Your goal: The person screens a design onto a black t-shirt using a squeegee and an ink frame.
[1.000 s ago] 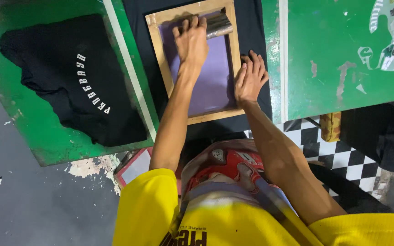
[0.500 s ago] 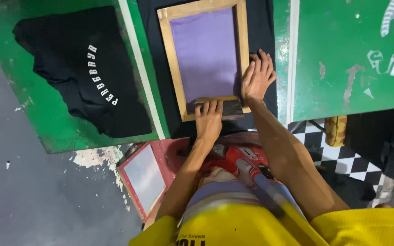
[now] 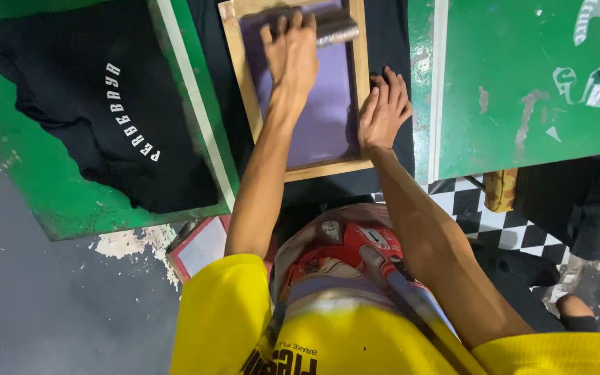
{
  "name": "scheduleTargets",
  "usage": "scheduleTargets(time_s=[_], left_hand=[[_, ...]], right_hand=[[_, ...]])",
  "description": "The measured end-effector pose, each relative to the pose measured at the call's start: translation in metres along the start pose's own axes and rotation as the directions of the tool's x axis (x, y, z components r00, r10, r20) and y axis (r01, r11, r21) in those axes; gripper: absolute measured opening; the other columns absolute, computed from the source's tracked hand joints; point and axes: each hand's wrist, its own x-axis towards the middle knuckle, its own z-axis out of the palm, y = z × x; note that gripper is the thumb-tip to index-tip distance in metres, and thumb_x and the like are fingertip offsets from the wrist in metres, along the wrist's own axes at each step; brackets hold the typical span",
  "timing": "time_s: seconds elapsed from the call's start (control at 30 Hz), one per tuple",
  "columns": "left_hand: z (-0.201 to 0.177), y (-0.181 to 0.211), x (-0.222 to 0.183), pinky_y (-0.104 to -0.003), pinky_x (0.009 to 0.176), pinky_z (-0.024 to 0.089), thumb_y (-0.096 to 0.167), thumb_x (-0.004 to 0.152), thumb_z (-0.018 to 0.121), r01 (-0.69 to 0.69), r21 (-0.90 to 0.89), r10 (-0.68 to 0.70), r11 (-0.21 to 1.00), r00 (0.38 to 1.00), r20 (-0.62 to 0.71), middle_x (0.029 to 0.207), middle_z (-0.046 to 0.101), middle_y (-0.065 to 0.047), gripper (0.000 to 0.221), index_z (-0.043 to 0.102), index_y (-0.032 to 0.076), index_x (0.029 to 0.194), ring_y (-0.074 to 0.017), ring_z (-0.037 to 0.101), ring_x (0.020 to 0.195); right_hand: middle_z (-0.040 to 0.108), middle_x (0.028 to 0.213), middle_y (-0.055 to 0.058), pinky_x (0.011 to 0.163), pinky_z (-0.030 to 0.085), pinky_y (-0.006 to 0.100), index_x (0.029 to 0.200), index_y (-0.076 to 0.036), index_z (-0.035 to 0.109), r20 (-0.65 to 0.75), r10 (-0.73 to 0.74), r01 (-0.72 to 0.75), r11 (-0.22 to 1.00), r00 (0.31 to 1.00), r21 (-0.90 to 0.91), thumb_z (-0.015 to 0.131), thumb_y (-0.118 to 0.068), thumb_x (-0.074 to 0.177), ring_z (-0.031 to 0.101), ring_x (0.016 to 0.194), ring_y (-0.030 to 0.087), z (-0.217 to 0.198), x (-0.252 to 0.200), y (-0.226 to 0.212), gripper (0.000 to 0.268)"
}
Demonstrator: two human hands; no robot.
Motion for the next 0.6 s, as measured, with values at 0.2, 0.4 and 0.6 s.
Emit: scheduleTargets(time_s=[0.2,0.4,0.6], left_hand=[[0.036,-0.002,-0.033,-0.052,0.105,0.038,0.005,0.081,0.072,-0.014,0.116,0.040,0.993,0.973,-0.226,0.133,0.062,-0.008,0.054,0.063,0.008,0.134,-0.0303,0.054,0.127],[0.015,0.032,-0.165,-0.053,0.113,0.035,0.011,0.091,0.062,-0.036,0.088,0.038,0.996,0.999,-0.031,0.147,0.054,-0.010,0.059,0.052,0.009,0.149,-0.0287,0.050,0.134],[0.006,0.051,-0.236,-0.052,0.108,0.037,0.012,0.083,0.064,-0.011,0.011,0.010,1.000,0.996,0.083,0.139,0.059,-0.008,0.060,0.056,0.007,0.142,-0.0278,0.053,0.130]], right_hand=[[0.047,0.155,0.008,0.118,0.021,0.051,0.134,-0.014,0.062,0.016,0.014,-0.014,1.000,1.000,0.021,0.037,-0.022,0.113,0.034,0.150,0.031,-0.002,-0.004,-0.001,0.034],[0.047,0.156,0.007,0.119,0.021,0.050,0.136,-0.014,0.061,0.010,-0.046,0.046,0.999,0.999,0.009,0.035,-0.022,0.114,0.033,0.150,0.030,-0.002,-0.002,0.000,0.035],[0.048,0.155,0.007,0.118,0.020,0.050,0.135,-0.015,0.063,0.026,-0.005,0.005,1.000,1.000,-0.019,0.035,-0.024,0.113,0.034,0.150,0.030,0.000,0.000,-0.003,0.037]])
